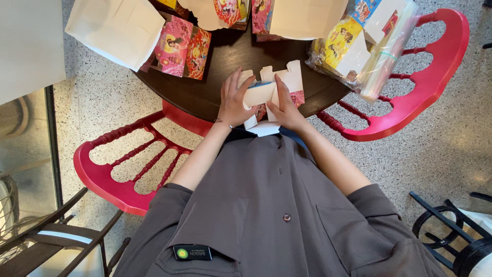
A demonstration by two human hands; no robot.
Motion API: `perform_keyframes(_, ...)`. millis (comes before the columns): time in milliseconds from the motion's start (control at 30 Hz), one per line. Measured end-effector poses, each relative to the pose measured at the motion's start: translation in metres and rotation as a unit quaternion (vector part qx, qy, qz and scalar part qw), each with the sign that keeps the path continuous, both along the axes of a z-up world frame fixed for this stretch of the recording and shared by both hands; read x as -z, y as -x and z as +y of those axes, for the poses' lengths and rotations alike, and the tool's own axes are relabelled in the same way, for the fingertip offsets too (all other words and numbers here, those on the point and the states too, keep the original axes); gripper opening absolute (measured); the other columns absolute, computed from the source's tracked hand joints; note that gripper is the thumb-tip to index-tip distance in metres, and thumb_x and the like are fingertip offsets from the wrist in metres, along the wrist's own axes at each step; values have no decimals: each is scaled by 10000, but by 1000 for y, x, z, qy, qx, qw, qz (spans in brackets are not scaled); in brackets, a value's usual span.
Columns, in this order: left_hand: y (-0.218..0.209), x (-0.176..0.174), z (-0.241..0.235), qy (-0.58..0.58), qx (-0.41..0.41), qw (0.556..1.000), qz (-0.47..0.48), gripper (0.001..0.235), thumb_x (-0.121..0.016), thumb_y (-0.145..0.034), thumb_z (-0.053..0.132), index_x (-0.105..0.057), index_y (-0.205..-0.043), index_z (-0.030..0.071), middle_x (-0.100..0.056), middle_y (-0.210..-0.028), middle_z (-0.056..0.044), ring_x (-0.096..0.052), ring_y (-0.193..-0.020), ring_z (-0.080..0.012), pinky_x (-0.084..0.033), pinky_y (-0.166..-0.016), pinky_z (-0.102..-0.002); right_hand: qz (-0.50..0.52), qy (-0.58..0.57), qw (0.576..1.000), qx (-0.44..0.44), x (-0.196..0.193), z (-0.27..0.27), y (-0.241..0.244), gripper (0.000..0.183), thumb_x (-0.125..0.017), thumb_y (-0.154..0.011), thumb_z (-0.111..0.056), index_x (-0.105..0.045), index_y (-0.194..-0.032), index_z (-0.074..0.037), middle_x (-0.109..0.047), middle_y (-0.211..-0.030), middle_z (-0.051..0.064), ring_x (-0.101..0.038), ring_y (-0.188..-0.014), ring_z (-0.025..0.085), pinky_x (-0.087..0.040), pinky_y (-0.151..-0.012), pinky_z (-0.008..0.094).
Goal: The person folds flat paper sheets into small rectangular boxes at a round table. They repeatedly pick up a sheet, fold the sides and bottom, and place the finished box on the table among other completed boxes.
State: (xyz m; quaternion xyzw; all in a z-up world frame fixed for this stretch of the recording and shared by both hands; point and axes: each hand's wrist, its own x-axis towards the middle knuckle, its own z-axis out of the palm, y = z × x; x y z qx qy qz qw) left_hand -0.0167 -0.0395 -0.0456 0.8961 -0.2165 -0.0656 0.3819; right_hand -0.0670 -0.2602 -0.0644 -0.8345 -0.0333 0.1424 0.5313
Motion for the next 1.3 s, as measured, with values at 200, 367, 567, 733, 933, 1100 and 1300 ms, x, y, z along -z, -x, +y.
perform_keyframes(200,-3,6,-1,-43,122,991,-23,685,-833,-818,257,-613,-1466,228,-498,-1528,-25,-464,-1425,-269,-302,-1245,-561,14,-9,1000,12,7,-1,3,881,-634,-1004,-140,-42,-1635,22,-235,-1643,281,-250,-1552,385,-234,-1267,427)
perform_keyframes(367,-5,1,5,13,74,997,-20,803,-889,-723,341,-560,-1434,170,-436,-1518,-149,-404,-1427,-364,-282,-1189,-545,-8,-62,997,35,-2,-6,5,772,-599,-1121,-90,-78,-1684,-2,-212,-1711,290,-275,-1574,383,-269,-1260,449)
perform_keyframes(567,8,-4,1,126,-73,987,62,879,-927,-714,344,-505,-1445,97,-369,-1558,-196,-388,-1448,-400,-367,-1193,-489,53,-6,992,112,-59,-20,41,394,-698,-935,-160,-627,-1322,-145,-454,-1538,130,-600,-855,150,-541,-822,327)
perform_keyframes(733,17,10,-5,143,-86,985,43,705,-915,-749,291,-618,-1361,103,-392,-1561,-183,-410,-1456,-405,-395,-1201,-480,-58,-22,998,18,-61,-8,48,218,-776,-914,-162,-771,-1114,-78,-367,-1564,170,-582,-1101,178,-495,-982,365)
perform_keyframes(933,18,31,3,163,-79,978,99,544,-757,-935,348,-638,-1412,115,-355,-1645,-183,-473,-1465,-382,-407,-1250,-468,79,-59,979,180,-13,6,49,191,-768,-922,-230,-735,-862,-51,-512,-1443,119,-599,-962,154,-499,-796,299)
perform_keyframes(1100,20,33,13,175,-15,979,105,753,-765,-910,403,-501,-1546,96,-117,-1728,-222,-426,-1488,-417,-368,-1255,-492,28,-29,982,186,10,6,49,267,-781,-934,-173,-700,-747,0,-596,-1312,151,-587,-1107,195,-472,-851,290)
perform_keyframes(1300,11,21,8,123,-19,986,112,951,-867,-716,402,-459,-1517,93,-66,-1687,-233,-396,-1434,-431,-392,-1180,-493,-45,72,975,206,-11,14,39,270,-787,-872,-220,-683,-723,-20,-631,-1246,148,-670,-1038,285,-541,-831,378)
